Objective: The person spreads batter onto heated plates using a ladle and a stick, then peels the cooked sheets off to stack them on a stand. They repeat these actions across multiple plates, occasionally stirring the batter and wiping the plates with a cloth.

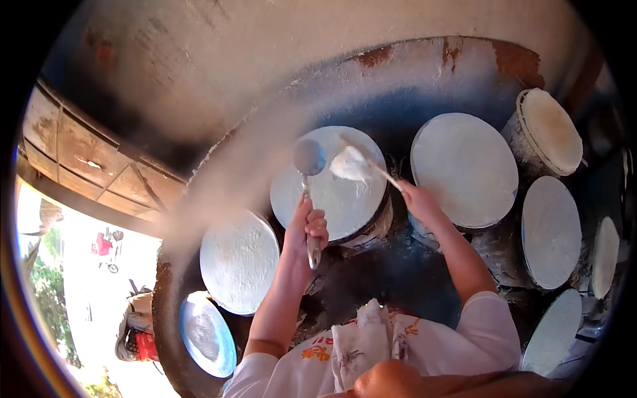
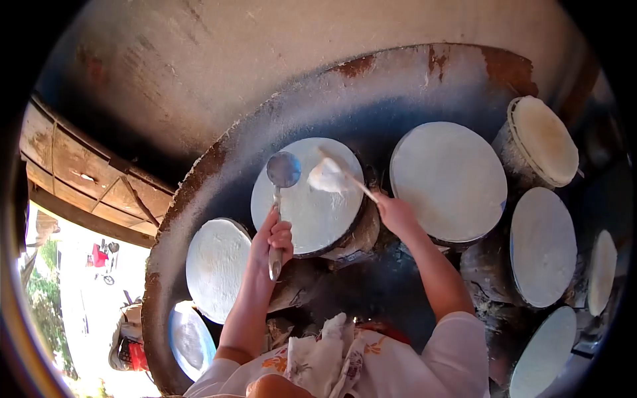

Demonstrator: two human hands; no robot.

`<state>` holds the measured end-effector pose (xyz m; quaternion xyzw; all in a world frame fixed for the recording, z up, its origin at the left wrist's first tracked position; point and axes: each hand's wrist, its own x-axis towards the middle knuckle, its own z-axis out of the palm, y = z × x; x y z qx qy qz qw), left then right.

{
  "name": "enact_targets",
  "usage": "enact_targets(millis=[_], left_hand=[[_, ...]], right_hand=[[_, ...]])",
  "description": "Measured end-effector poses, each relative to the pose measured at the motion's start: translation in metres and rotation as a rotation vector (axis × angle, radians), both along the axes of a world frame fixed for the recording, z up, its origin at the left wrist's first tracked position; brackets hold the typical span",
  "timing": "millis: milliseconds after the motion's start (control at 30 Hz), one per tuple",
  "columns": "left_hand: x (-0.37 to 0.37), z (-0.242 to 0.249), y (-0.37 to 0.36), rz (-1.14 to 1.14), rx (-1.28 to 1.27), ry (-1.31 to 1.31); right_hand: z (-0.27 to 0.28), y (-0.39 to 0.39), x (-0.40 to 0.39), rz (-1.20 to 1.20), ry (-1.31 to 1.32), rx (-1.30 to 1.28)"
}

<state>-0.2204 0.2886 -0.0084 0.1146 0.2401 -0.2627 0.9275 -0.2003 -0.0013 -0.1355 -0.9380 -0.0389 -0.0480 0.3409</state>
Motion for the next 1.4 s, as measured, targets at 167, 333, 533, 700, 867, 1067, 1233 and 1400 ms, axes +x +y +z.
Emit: enact_targets(millis=[167,333,533,700,867,1067,1233,1400], left_hand=[[0.041,-0.019,-0.013,-0.06,0.075,-0.041],[0.005,-0.033,-0.031,0.174,0.24,0.045],[-0.03,-0.061,-0.069,0.275,-0.606,0.053],[-0.081,-0.009,-0.034,0.341,-0.911,-0.112],[-0.177,0.037,0.036,0.413,-0.921,-0.31],[-0.329,0.059,0.171,0.502,-0.509,-0.488],[-0.362,-0.015,0.331,0.539,-0.489,-0.352],[-0.359,-0.103,0.412,0.447,-0.464,-0.198]], right_hand=[[0.004,0.015,-0.009,0.037,-0.077,0.065],[0.003,0.06,-0.095,-0.266,0.432,0.553],[0.015,0.096,-0.067,0.09,0.012,0.12],[0.015,0.053,-0.051,-0.002,-0.057,0.415],[-0.017,0.088,-0.114,0.375,0.14,0.37],[0.023,0.234,-0.225,0.563,0.458,0.743],[-0.035,0.427,-0.304,0.6,0.595,0.923],[-0.045,0.501,-0.331,0.448,0.603,0.89]])
